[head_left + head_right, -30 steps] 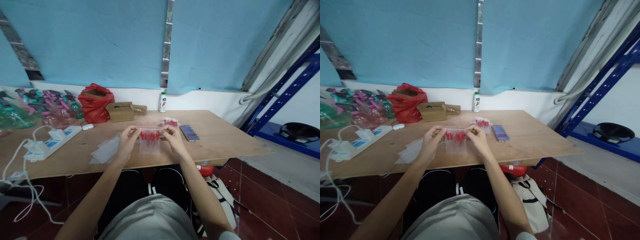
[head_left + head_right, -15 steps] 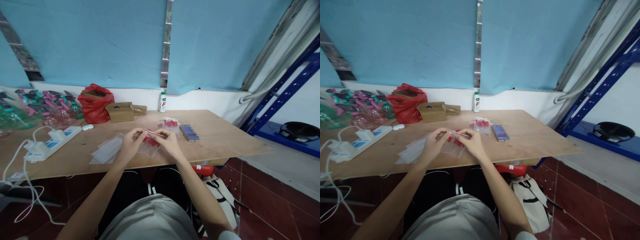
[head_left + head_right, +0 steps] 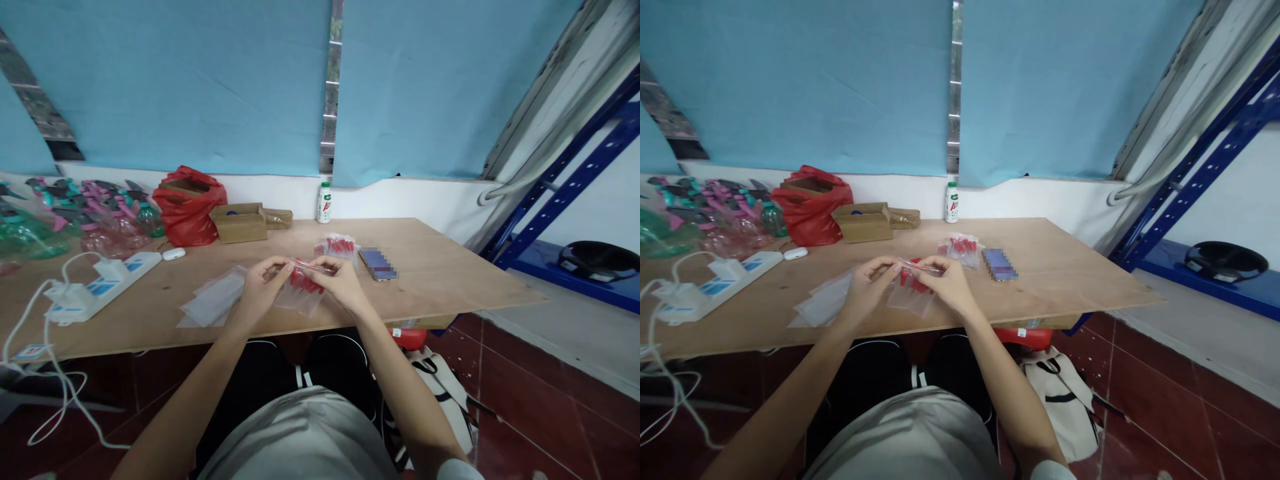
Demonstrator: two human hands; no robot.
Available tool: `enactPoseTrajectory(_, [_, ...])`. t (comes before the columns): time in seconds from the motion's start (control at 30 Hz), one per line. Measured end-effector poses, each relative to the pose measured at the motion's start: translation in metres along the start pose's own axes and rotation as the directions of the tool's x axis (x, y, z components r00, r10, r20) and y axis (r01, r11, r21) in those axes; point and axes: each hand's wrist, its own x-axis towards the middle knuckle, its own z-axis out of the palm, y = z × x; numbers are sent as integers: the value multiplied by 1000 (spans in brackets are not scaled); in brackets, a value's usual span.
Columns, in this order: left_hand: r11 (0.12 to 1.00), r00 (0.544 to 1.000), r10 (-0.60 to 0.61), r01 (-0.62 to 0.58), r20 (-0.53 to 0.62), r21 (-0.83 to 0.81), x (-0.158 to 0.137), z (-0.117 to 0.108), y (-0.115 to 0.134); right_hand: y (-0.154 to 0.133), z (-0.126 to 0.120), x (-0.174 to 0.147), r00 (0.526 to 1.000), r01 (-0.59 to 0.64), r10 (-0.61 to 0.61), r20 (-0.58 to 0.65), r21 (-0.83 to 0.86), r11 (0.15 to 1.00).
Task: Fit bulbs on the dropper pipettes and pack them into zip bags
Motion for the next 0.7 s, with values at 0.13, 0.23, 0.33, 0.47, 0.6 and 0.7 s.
enactPoseTrajectory(0.13, [1000,1000,3,-3,5,0,-1,1,5,0,2,-1,1000,10,-10,-8,12,1000])
enactPoseTrajectory(0.23, [1000,1000,22,-22,17,5,-1,2,7,1,2,-1,1000,28,-28,-14,-13,1000])
enactPoseTrajectory(0.33, [999,999,37,-37,23,5,0,3,7,0,2,-1,999,39,-40,-21,-57,998])
enactPoseTrajectory(0.47, [998,998,55,-55,28,4,0,4,6,-3,2,-2,998,66,-68,-13,-95,993])
enactPoseTrajectory(0.6, [998,996,67,-68,50,4,-1,4,6,-6,5,-3,996,93,-93,8,-97,991])
enactPoseTrajectory(0.7, [997,996,67,-69,63,22,-1,3,5,-6,6,-3,996,89,-89,3,-95,991])
